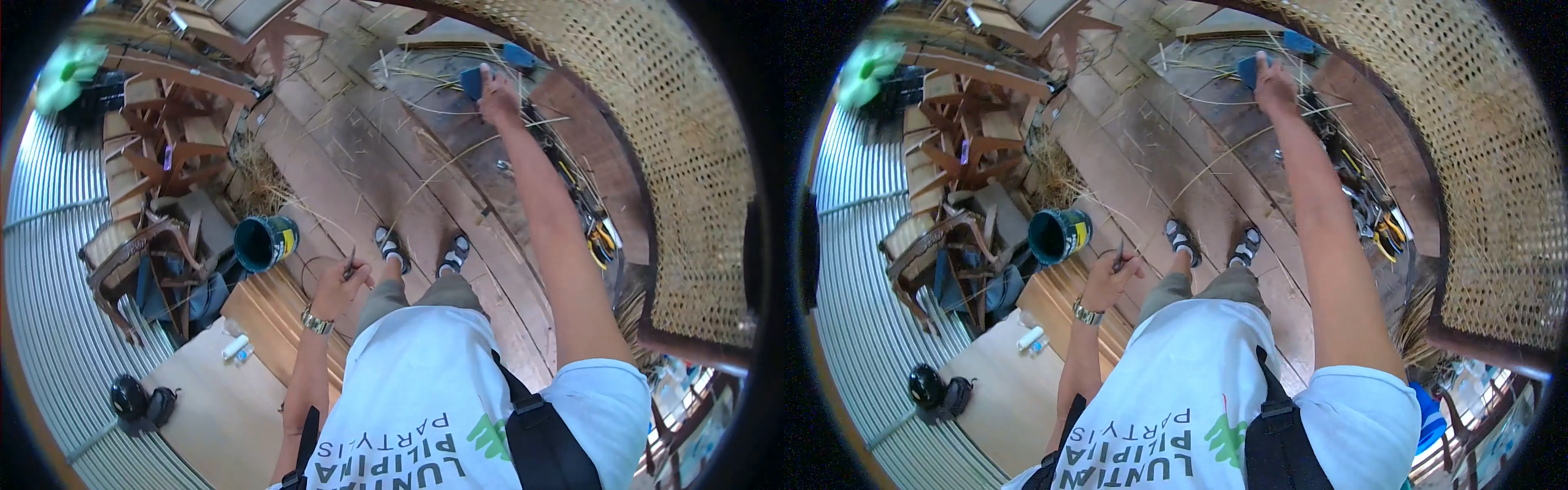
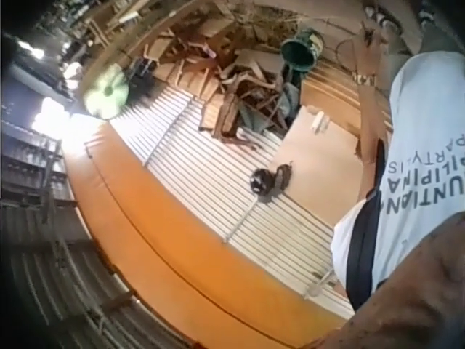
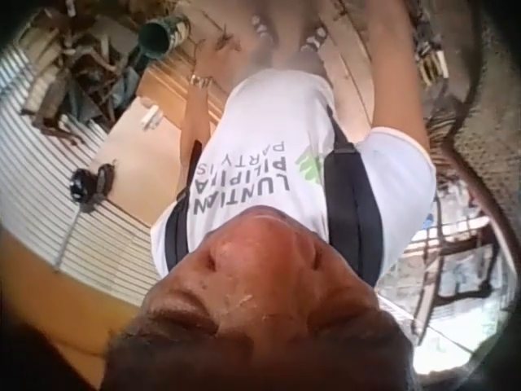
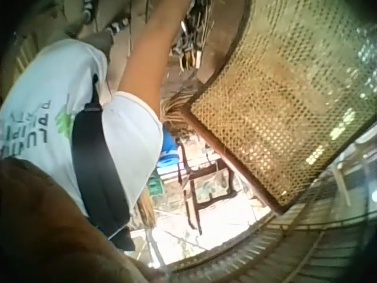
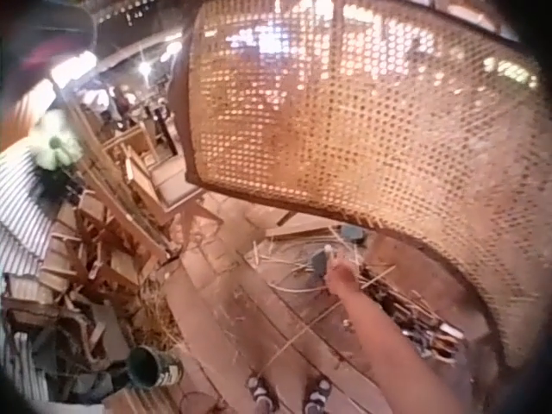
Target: The person touches a woven cane chair back by hand, selects rattan strips from a bundle, and trims and sands the strips using a knife and a sanding block.
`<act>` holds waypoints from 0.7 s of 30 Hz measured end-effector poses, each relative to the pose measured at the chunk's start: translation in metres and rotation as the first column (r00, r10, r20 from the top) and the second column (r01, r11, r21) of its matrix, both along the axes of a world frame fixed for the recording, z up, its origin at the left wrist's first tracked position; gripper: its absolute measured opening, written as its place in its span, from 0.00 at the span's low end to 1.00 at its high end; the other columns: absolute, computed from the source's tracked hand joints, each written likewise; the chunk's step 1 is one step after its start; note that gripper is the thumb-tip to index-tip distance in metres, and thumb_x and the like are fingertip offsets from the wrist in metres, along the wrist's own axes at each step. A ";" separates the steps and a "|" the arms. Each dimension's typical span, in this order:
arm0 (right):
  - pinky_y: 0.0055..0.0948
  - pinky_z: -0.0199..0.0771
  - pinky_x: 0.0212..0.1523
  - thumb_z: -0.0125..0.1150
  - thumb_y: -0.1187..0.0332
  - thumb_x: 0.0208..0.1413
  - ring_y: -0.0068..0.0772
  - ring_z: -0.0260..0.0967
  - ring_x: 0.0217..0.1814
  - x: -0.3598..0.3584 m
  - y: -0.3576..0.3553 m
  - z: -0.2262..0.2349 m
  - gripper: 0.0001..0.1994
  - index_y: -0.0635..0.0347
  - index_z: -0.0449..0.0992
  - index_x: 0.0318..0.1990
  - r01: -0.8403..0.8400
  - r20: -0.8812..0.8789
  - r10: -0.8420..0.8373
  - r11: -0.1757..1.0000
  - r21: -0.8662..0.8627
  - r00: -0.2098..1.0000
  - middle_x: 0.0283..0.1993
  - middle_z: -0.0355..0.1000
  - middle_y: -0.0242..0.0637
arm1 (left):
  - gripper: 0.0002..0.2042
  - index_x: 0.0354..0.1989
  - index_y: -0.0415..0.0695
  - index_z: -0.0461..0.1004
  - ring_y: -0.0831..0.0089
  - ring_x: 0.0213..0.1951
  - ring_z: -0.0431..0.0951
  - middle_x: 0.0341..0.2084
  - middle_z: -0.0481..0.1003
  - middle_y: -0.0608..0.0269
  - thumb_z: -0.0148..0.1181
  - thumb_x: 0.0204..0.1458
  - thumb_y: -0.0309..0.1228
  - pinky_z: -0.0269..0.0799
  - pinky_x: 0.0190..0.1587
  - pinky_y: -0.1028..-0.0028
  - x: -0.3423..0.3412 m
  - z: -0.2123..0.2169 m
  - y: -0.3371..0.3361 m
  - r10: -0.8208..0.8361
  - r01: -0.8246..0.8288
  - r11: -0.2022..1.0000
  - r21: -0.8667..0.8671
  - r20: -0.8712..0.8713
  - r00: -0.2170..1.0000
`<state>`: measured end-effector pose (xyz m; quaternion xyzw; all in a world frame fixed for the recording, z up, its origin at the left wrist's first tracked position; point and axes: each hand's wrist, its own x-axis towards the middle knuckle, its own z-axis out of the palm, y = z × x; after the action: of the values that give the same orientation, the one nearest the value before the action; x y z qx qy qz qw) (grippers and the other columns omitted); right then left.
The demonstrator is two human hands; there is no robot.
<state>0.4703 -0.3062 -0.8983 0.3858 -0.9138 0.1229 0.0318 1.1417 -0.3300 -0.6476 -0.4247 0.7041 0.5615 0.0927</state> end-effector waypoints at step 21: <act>0.49 0.90 0.82 0.90 0.52 0.72 0.43 0.90 0.79 0.465 0.256 0.206 0.52 0.59 0.69 0.97 0.737 0.461 0.789 0.581 -0.344 -0.407 0.84 0.86 0.45 | 0.09 0.58 0.37 0.89 0.76 0.43 0.88 0.40 0.90 0.66 0.71 0.85 0.31 0.84 0.50 0.67 -0.055 -0.002 -0.009 -0.208 0.276 0.951 0.142 -0.367 0.907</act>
<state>0.9352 -0.0499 -0.6926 0.0372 -0.2271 0.7774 -0.5854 1.0864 -0.3394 -0.6500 -0.2171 0.6997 0.6763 0.0763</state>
